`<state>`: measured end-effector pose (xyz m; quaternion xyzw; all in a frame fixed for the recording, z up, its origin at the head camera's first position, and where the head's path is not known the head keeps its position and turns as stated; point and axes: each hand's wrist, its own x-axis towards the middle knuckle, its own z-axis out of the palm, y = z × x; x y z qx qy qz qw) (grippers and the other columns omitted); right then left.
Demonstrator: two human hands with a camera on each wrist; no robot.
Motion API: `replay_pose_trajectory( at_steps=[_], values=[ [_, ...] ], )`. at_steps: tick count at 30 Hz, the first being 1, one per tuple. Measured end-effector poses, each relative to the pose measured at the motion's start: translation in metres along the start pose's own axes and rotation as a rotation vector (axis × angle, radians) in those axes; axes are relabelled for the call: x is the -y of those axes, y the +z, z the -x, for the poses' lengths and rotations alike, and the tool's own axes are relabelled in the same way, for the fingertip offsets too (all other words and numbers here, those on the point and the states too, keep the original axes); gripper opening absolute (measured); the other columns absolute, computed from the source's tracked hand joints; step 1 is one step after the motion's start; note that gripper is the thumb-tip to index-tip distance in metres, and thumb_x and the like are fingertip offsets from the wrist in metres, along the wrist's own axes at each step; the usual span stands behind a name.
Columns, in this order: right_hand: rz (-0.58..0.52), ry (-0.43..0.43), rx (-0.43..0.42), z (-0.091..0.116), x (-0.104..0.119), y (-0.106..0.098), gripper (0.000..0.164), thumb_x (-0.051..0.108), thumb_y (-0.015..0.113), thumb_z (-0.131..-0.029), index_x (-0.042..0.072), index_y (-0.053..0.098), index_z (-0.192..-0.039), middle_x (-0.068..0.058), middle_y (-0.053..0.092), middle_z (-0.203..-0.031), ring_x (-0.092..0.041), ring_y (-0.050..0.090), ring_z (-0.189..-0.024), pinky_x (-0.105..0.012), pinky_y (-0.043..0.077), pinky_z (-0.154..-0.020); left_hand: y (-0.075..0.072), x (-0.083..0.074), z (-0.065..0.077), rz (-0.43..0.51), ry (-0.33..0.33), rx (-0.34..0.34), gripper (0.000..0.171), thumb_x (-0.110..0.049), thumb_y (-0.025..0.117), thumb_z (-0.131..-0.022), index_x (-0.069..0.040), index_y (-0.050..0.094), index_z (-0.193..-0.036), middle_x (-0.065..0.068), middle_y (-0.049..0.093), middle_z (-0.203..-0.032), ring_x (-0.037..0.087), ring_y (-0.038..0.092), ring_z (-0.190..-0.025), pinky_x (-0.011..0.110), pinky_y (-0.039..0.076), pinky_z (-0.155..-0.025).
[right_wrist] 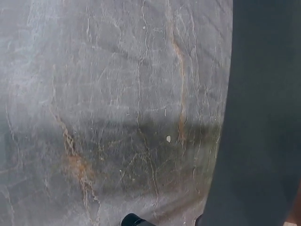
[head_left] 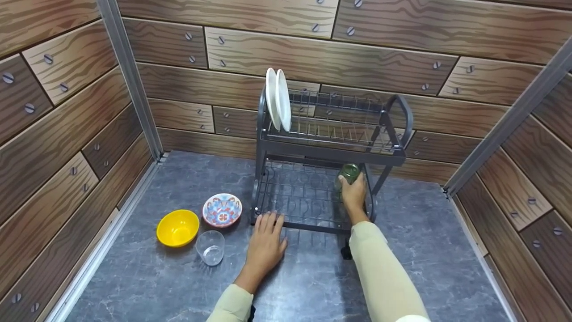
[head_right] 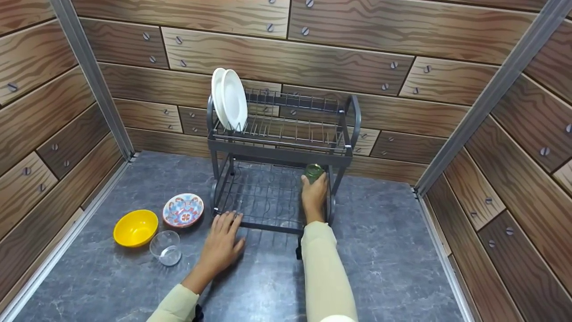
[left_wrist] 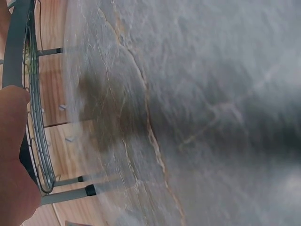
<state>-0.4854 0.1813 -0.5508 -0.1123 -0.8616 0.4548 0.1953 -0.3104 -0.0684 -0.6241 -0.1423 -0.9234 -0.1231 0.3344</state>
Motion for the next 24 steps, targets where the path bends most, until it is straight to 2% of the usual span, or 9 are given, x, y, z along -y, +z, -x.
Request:
replay_pose_trajectory(
  at_steps=[7, 13, 19, 24],
  values=[
    [0.004, -0.055, -0.006, 0.009, -0.001, -0.01, 0.076, 0.03, 0.066, -0.089, -0.007, 0.03, -0.143, -0.028, 0.04, -0.139, -0.04, 0.039, -0.131, -0.046, 0.031, -0.11, 0.001, -0.002, 0.0, -0.006, -0.005, 0.012, 0.066, -0.032, 0.072, -0.078, -0.008, 0.049, -0.135, 0.015, 0.05, -0.132, 0.035, 0.043, -0.126, 0.048, 0.026, -0.113],
    [0.045, -0.097, 0.052, 0.028, 0.001, -0.02, 0.083, 0.038, 0.063, -0.09, -0.007, 0.023, -0.147, -0.028, 0.032, -0.146, -0.04, 0.031, -0.136, -0.047, 0.026, -0.113, 0.002, -0.001, -0.001, -0.013, 0.004, -0.004, 0.066, -0.032, 0.071, -0.078, -0.007, 0.05, -0.135, 0.016, 0.05, -0.132, 0.035, 0.043, -0.126, 0.05, 0.028, -0.112],
    [0.049, -0.154, 0.121, 0.051, 0.006, -0.044, 0.084, 0.048, 0.054, -0.093, -0.002, 0.018, -0.151, -0.024, 0.022, -0.153, -0.039, 0.022, -0.141, -0.051, 0.022, -0.114, 0.003, -0.002, -0.001, 0.007, 0.006, -0.03, 0.067, -0.03, 0.074, -0.075, -0.006, 0.051, -0.133, 0.018, 0.051, -0.131, 0.036, 0.044, -0.125, 0.052, 0.03, -0.11],
    [0.078, -0.251, 0.146, 0.078, 0.001, -0.07, 0.077, 0.048, 0.045, -0.097, -0.001, 0.019, -0.151, -0.022, 0.022, -0.153, -0.038, 0.019, -0.142, -0.051, 0.018, -0.116, 0.001, -0.004, 0.0, 0.007, -0.026, 0.021, 0.068, -0.031, 0.072, -0.077, -0.007, 0.049, -0.136, 0.017, 0.049, -0.134, 0.035, 0.041, -0.128, 0.05, 0.025, -0.114]
  ],
)
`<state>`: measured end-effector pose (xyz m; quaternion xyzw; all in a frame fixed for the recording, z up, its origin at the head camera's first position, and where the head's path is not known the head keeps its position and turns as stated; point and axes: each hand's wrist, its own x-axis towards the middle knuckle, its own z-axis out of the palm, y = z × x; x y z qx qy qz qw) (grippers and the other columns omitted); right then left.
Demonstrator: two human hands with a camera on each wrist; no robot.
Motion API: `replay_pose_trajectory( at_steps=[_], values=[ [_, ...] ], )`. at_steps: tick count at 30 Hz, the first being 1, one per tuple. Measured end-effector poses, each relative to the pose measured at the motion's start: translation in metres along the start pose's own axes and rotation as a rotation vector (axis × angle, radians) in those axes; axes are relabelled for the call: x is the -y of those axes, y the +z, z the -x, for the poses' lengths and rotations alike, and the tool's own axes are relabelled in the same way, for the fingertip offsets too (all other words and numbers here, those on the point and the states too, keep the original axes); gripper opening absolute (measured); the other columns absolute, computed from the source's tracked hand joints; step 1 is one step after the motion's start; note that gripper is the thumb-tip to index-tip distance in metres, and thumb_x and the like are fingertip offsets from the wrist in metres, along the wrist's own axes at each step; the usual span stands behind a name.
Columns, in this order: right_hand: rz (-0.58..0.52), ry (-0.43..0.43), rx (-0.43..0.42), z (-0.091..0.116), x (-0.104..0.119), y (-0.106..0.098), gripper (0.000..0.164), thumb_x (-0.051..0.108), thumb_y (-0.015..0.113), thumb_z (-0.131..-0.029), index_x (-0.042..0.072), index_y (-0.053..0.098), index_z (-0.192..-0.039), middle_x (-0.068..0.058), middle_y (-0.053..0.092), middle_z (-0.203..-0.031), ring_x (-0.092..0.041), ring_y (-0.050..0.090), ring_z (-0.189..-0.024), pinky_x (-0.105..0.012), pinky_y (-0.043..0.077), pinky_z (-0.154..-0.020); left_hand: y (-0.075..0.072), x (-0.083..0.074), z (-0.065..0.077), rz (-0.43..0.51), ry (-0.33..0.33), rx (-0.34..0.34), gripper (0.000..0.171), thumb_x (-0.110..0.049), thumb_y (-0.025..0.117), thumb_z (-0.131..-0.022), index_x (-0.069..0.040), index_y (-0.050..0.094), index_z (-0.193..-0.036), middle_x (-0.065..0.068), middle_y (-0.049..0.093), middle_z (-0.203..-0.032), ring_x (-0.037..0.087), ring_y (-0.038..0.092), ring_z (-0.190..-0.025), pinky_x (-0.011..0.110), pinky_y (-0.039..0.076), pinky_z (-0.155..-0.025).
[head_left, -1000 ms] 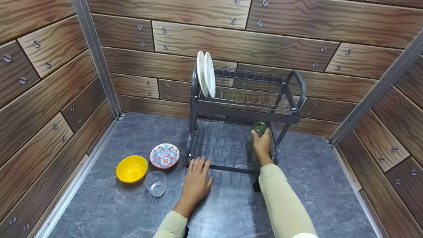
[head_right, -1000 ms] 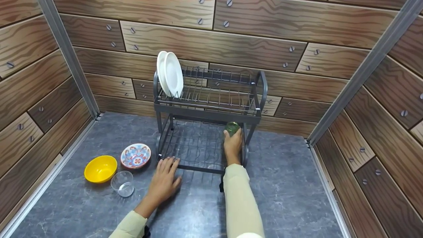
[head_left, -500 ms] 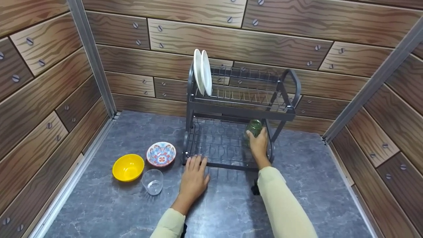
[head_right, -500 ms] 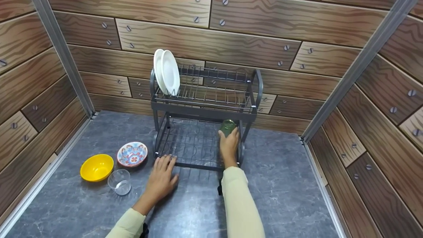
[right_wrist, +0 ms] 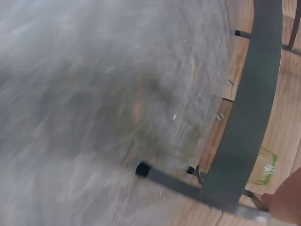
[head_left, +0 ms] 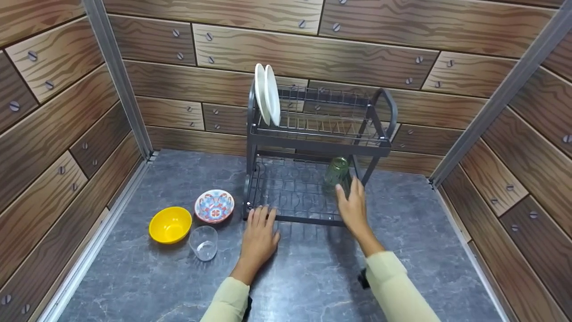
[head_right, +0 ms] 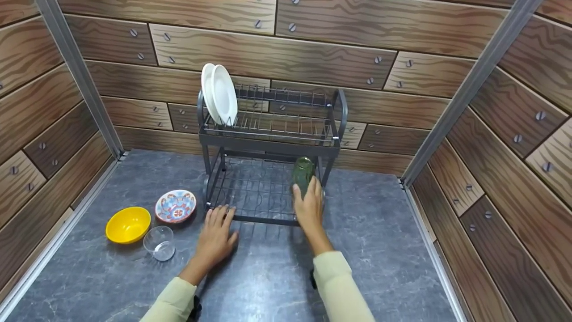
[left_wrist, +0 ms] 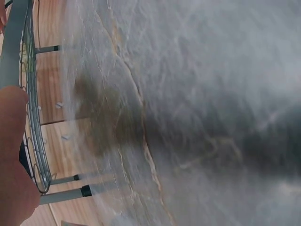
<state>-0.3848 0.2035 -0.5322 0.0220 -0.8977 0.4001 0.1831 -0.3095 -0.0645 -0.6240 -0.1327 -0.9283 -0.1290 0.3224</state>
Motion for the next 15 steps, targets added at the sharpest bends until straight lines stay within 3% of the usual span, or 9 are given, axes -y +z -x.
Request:
replay_pose_trajectory(
  at_steps=[4, 10, 15],
  values=[
    [0.036, -0.081, 0.008, 0.027, -0.003, -0.007, 0.073, 0.045, 0.044, -0.098, -0.002, 0.021, -0.15, -0.023, 0.023, -0.153, -0.038, 0.019, -0.142, -0.051, 0.016, -0.116, -0.002, 0.001, 0.0, -0.002, -0.014, 0.037, 0.067, -0.031, 0.068, -0.08, -0.008, 0.046, -0.138, 0.016, 0.047, -0.136, 0.035, 0.039, -0.13, 0.048, 0.02, -0.116],
    [0.092, -0.189, 0.042, 0.07, -0.011, 0.001, 0.067, 0.037, 0.046, -0.1, -0.003, 0.024, -0.149, -0.022, 0.025, -0.152, -0.038, 0.02, -0.141, -0.052, 0.015, -0.116, -0.001, 0.002, 0.002, 0.019, 0.014, -0.054, 0.069, -0.027, 0.073, -0.075, -0.005, 0.051, -0.135, 0.019, 0.05, -0.132, 0.038, 0.043, -0.126, 0.05, 0.025, -0.113],
    [0.22, -0.25, 0.062, 0.094, -0.022, 0.006, 0.067, 0.038, 0.047, -0.099, -0.005, 0.028, -0.147, -0.022, 0.027, -0.152, -0.038, 0.02, -0.142, -0.052, 0.018, -0.115, 0.002, 0.001, 0.003, 0.04, 0.03, -0.061, 0.072, -0.026, 0.075, -0.074, -0.004, 0.049, -0.137, 0.02, 0.05, -0.132, 0.038, 0.043, -0.126, 0.051, 0.025, -0.113]
  ],
)
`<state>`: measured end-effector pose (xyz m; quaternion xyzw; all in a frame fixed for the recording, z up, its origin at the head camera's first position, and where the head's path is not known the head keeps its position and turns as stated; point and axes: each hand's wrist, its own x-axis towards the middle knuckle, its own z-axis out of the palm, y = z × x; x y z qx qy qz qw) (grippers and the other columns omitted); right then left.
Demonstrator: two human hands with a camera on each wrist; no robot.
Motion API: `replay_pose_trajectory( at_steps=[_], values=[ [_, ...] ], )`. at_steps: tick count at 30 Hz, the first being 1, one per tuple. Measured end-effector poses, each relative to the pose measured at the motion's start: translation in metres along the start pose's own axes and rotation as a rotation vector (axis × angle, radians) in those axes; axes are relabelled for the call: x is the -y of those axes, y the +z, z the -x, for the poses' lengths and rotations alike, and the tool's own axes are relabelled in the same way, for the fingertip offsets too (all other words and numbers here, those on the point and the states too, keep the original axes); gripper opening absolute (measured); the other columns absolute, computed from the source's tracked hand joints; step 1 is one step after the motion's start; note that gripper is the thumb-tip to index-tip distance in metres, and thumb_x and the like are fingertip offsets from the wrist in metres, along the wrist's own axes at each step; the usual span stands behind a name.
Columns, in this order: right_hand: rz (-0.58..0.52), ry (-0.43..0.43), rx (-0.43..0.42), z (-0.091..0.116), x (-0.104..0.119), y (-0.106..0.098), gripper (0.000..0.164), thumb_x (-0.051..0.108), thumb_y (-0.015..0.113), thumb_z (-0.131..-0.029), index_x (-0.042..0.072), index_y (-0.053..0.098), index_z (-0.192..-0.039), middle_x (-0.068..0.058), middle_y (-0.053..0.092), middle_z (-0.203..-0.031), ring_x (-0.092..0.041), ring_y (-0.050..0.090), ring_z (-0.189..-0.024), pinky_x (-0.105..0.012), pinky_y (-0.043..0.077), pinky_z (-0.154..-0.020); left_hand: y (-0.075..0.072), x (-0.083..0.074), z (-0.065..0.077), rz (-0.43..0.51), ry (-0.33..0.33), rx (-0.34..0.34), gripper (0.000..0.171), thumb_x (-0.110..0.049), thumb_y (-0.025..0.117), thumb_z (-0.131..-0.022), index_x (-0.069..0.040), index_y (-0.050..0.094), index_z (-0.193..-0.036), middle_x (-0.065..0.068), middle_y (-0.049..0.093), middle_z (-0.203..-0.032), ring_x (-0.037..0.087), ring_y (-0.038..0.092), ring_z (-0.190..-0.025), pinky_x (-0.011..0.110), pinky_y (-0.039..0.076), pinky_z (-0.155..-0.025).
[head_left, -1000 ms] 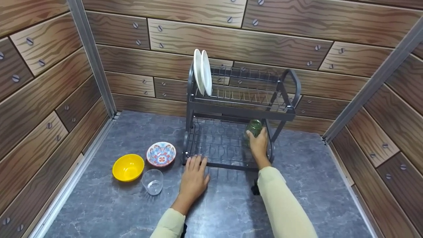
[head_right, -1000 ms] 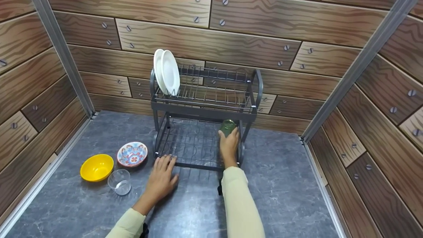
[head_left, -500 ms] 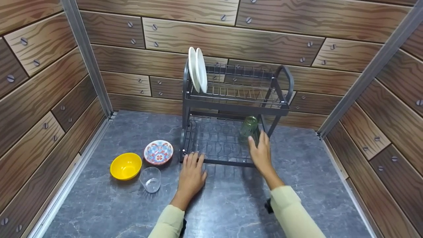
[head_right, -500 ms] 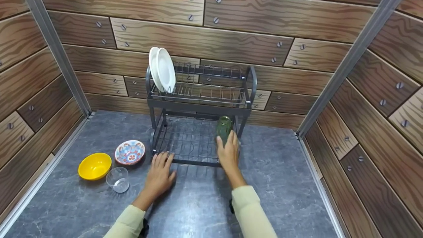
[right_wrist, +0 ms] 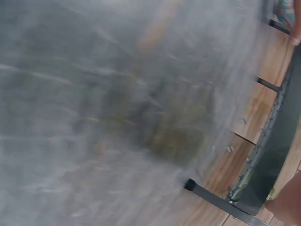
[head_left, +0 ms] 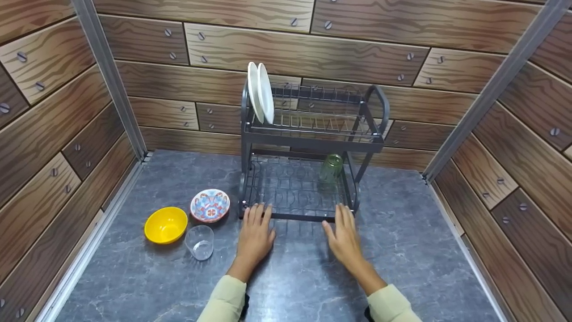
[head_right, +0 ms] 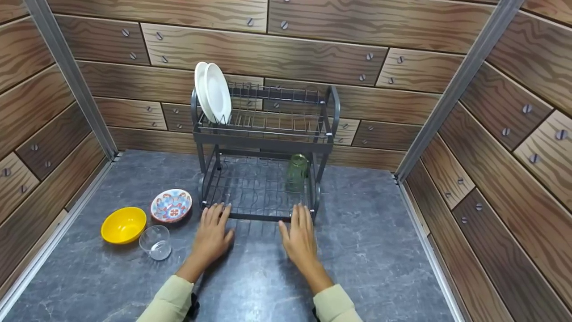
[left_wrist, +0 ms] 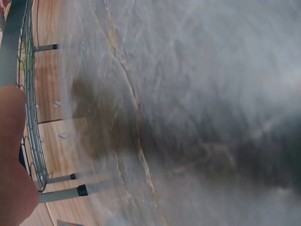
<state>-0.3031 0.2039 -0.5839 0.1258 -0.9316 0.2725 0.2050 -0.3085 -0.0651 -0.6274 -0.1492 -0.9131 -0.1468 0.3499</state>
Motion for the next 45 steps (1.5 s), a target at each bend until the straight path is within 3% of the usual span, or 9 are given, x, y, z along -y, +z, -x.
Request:
replay_pose_trajectory(
  at_steps=[7, 12, 16, 23, 34, 38, 45],
  values=[
    [0.19, -0.137, -0.019, 0.012, -0.014, 0.01, 0.066, 0.037, 0.053, -0.096, -0.008, 0.036, -0.142, -0.025, 0.034, -0.148, -0.042, 0.025, -0.139, -0.056, 0.022, -0.112, 0.002, 0.001, 0.001, -0.002, 0.002, -0.001, 0.074, -0.026, 0.075, -0.074, -0.004, 0.047, -0.139, 0.019, 0.048, -0.134, 0.037, 0.041, -0.128, 0.051, 0.024, -0.113],
    [0.244, -0.213, -0.047, 0.015, -0.023, 0.015, 0.067, 0.034, 0.058, -0.093, -0.01, 0.038, -0.139, -0.028, 0.04, -0.142, -0.043, 0.029, -0.137, -0.055, 0.021, -0.113, 0.002, 0.0, 0.001, -0.039, 0.001, 0.016, 0.073, -0.029, 0.072, -0.076, -0.005, 0.046, -0.14, 0.018, 0.047, -0.136, 0.036, 0.04, -0.128, 0.05, 0.025, -0.113],
    [0.251, -0.227, -0.025, 0.015, -0.026, 0.016, 0.07, 0.035, 0.057, -0.094, -0.01, 0.034, -0.141, -0.028, 0.04, -0.142, -0.043, 0.027, -0.138, -0.053, 0.018, -0.115, -0.004, -0.002, 0.0, -0.061, -0.023, 0.071, 0.072, -0.032, 0.069, -0.08, -0.006, 0.044, -0.142, 0.019, 0.045, -0.14, 0.036, 0.039, -0.131, 0.049, 0.024, -0.114],
    [0.262, -0.222, 0.014, 0.014, -0.027, 0.017, 0.073, 0.038, 0.056, -0.094, -0.009, 0.031, -0.143, -0.028, 0.037, -0.142, -0.043, 0.023, -0.139, -0.052, 0.014, -0.116, -0.039, 0.006, -0.001, 0.019, -0.11, 0.204, 0.072, -0.036, 0.062, -0.089, -0.005, 0.034, -0.147, 0.021, 0.034, -0.149, 0.036, 0.029, -0.139, 0.048, 0.018, -0.117],
    [0.268, -0.26, -0.013, 0.012, -0.031, 0.016, 0.074, 0.037, 0.059, -0.092, -0.011, 0.033, -0.142, -0.028, 0.039, -0.14, -0.043, 0.026, -0.137, -0.055, 0.016, -0.114, -0.109, 0.052, 0.019, -0.03, -0.123, 0.151, 0.066, -0.038, 0.064, -0.088, -0.005, 0.044, -0.141, 0.021, 0.041, -0.143, 0.037, 0.037, -0.132, 0.052, 0.025, -0.113],
    [0.26, -0.269, -0.028, 0.012, -0.031, 0.016, 0.073, 0.037, 0.059, -0.091, -0.011, 0.035, -0.14, -0.028, 0.041, -0.139, -0.044, 0.029, -0.135, -0.056, 0.017, -0.113, -0.123, 0.066, 0.029, -0.058, -0.139, 0.165, 0.064, -0.038, 0.065, -0.086, -0.005, 0.048, -0.139, 0.022, 0.045, -0.139, 0.038, 0.04, -0.128, 0.051, 0.03, -0.11],
    [0.256, -0.251, -0.012, 0.012, -0.029, 0.016, 0.072, 0.037, 0.057, -0.093, -0.01, 0.034, -0.142, -0.028, 0.041, -0.14, -0.042, 0.03, -0.135, -0.056, 0.018, -0.114, -0.138, 0.084, 0.042, -0.091, -0.248, 0.29, 0.07, -0.045, 0.063, -0.087, -0.006, 0.044, -0.143, 0.022, 0.04, -0.144, 0.039, 0.035, -0.133, 0.051, 0.028, -0.111]
  ],
)
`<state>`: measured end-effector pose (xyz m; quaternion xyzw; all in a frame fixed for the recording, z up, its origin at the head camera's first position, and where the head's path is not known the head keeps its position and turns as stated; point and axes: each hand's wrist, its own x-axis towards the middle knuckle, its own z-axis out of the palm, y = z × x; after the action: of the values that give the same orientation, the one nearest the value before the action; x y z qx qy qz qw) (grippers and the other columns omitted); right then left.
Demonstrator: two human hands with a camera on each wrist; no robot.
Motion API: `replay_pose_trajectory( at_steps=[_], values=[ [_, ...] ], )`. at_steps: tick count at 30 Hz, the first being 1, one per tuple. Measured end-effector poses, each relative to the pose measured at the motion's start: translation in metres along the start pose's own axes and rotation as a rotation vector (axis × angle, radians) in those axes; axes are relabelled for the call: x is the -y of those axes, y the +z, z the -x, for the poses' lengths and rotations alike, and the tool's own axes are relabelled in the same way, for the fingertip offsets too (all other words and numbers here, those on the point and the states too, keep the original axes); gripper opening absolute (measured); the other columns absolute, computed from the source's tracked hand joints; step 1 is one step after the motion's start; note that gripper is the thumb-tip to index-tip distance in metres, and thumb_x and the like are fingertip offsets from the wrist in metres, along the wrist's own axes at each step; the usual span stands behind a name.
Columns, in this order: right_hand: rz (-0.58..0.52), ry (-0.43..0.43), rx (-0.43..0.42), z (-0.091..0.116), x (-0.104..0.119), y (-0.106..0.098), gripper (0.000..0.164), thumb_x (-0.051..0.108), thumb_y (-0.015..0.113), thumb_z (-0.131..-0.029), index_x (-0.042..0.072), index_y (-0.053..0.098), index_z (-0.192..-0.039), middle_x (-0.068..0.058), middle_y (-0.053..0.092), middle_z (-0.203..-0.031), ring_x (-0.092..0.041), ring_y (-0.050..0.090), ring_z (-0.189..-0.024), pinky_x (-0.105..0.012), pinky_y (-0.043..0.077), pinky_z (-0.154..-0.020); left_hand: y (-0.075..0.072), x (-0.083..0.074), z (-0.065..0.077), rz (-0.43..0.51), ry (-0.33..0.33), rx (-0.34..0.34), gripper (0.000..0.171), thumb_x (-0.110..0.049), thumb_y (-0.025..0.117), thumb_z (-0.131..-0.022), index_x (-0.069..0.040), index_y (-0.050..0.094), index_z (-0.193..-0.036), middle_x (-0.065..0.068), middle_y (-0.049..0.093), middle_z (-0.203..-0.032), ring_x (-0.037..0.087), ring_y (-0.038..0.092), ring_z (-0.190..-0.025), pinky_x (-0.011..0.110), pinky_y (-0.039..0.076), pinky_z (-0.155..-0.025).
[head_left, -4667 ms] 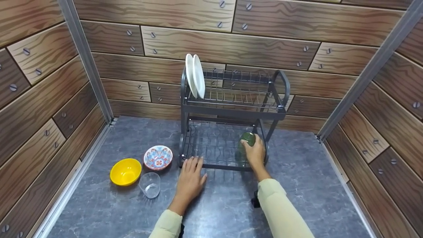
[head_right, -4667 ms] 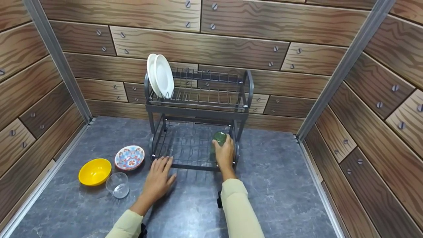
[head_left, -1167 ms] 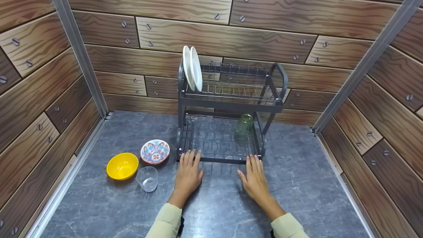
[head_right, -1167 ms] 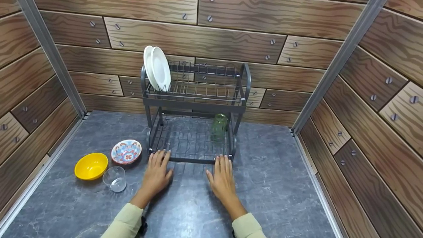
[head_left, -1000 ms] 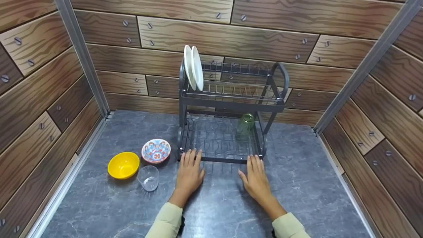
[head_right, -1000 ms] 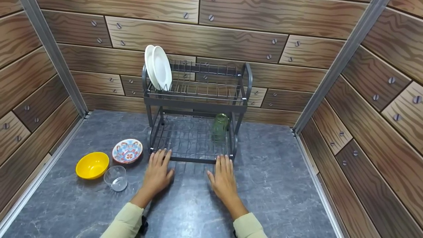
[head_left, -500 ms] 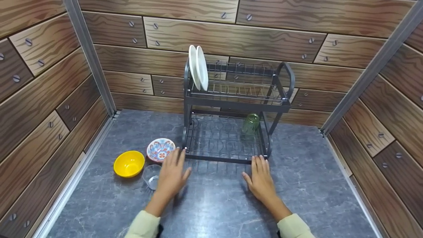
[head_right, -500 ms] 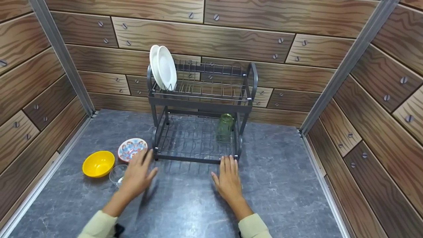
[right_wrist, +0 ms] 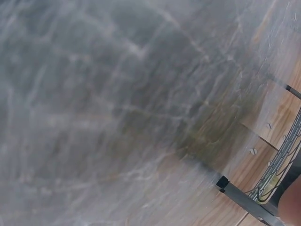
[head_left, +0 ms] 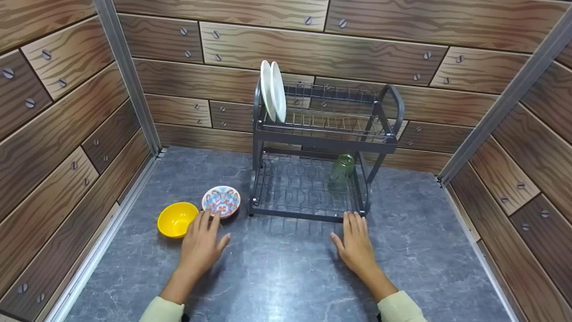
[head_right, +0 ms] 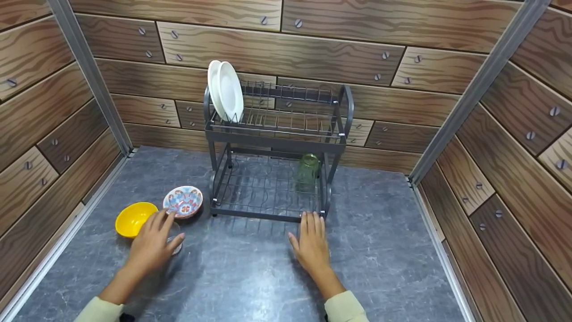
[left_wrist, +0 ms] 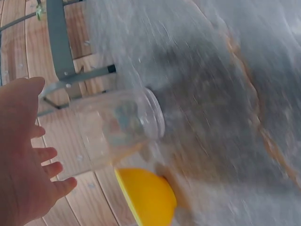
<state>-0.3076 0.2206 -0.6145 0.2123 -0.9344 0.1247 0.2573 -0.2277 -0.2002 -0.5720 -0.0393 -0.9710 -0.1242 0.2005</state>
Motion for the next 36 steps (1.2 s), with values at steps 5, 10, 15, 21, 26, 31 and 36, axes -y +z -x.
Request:
replay_pose_trajectory(
  at_steps=[5, 10, 15, 21, 26, 31, 36],
  values=[
    [-0.005, 0.012, 0.01, 0.0, 0.002, -0.001, 0.072, 0.037, 0.056, -0.094, -0.01, 0.033, -0.143, -0.028, 0.04, -0.141, -0.042, 0.029, -0.136, -0.055, 0.017, -0.114, -0.001, 0.008, 0.003, 0.026, -0.074, 0.11, 0.078, -0.05, 0.063, -0.087, -0.008, 0.036, -0.147, 0.021, 0.035, -0.148, 0.038, 0.034, -0.133, 0.055, 0.032, -0.108],
    [-0.02, 0.007, -0.01, 0.0, 0.002, 0.0, 0.071, 0.035, 0.059, -0.092, -0.011, 0.035, -0.141, -0.028, 0.042, -0.139, -0.043, 0.031, -0.134, -0.055, 0.016, -0.115, 0.004, 0.012, 0.005, 0.064, -0.154, 0.213, 0.079, -0.051, 0.062, -0.087, -0.009, 0.033, -0.149, 0.02, 0.033, -0.149, 0.038, 0.036, -0.132, 0.057, 0.036, -0.105],
    [-0.023, 0.006, -0.021, 0.0, 0.002, -0.001, 0.069, 0.035, 0.059, -0.092, -0.01, 0.037, -0.14, -0.028, 0.043, -0.138, -0.043, 0.033, -0.133, -0.055, 0.017, -0.114, 0.009, 0.015, 0.006, 0.108, -0.207, 0.268, 0.079, -0.048, 0.062, -0.088, -0.01, 0.03, -0.15, 0.021, 0.033, -0.149, 0.038, 0.037, -0.133, 0.059, 0.038, -0.102],
    [-0.022, 0.005, -0.027, 0.0, 0.002, -0.002, 0.069, 0.035, 0.059, -0.092, -0.01, 0.038, -0.14, -0.028, 0.044, -0.138, -0.043, 0.034, -0.132, -0.056, 0.019, -0.113, 0.009, 0.016, 0.003, 0.15, -0.23, 0.284, 0.08, -0.046, 0.063, -0.088, -0.007, 0.03, -0.149, 0.022, 0.036, -0.146, 0.038, 0.039, -0.132, 0.059, 0.037, -0.103],
    [-0.015, 0.002, -0.023, 0.0, 0.001, 0.0, 0.069, 0.035, 0.058, -0.092, -0.01, 0.038, -0.14, -0.027, 0.043, -0.138, -0.043, 0.034, -0.132, -0.056, 0.019, -0.113, 0.006, 0.017, 0.001, 0.175, -0.246, 0.288, 0.08, -0.045, 0.064, -0.087, -0.005, 0.032, -0.148, 0.023, 0.038, -0.144, 0.039, 0.041, -0.129, 0.058, 0.036, -0.104],
    [-0.014, -0.001, -0.024, 0.001, 0.0, 0.002, 0.069, 0.035, 0.058, -0.093, -0.01, 0.036, -0.14, -0.027, 0.042, -0.138, -0.043, 0.033, -0.133, -0.055, 0.019, -0.113, 0.004, 0.017, 0.001, 0.209, -0.257, 0.26, 0.079, -0.043, 0.066, -0.086, -0.001, 0.036, -0.145, 0.024, 0.04, -0.141, 0.038, 0.043, -0.128, 0.056, 0.036, -0.105],
    [-0.025, -0.008, -0.042, 0.001, 0.0, 0.003, 0.068, 0.034, 0.058, -0.092, -0.01, 0.037, -0.14, -0.027, 0.042, -0.138, -0.042, 0.033, -0.132, -0.055, 0.019, -0.113, 0.003, 0.014, 0.0, 0.278, -0.306, 0.26, 0.079, -0.042, 0.067, -0.085, -0.002, 0.037, -0.145, 0.024, 0.04, -0.139, 0.038, 0.045, -0.125, 0.055, 0.037, -0.105]
  ],
)
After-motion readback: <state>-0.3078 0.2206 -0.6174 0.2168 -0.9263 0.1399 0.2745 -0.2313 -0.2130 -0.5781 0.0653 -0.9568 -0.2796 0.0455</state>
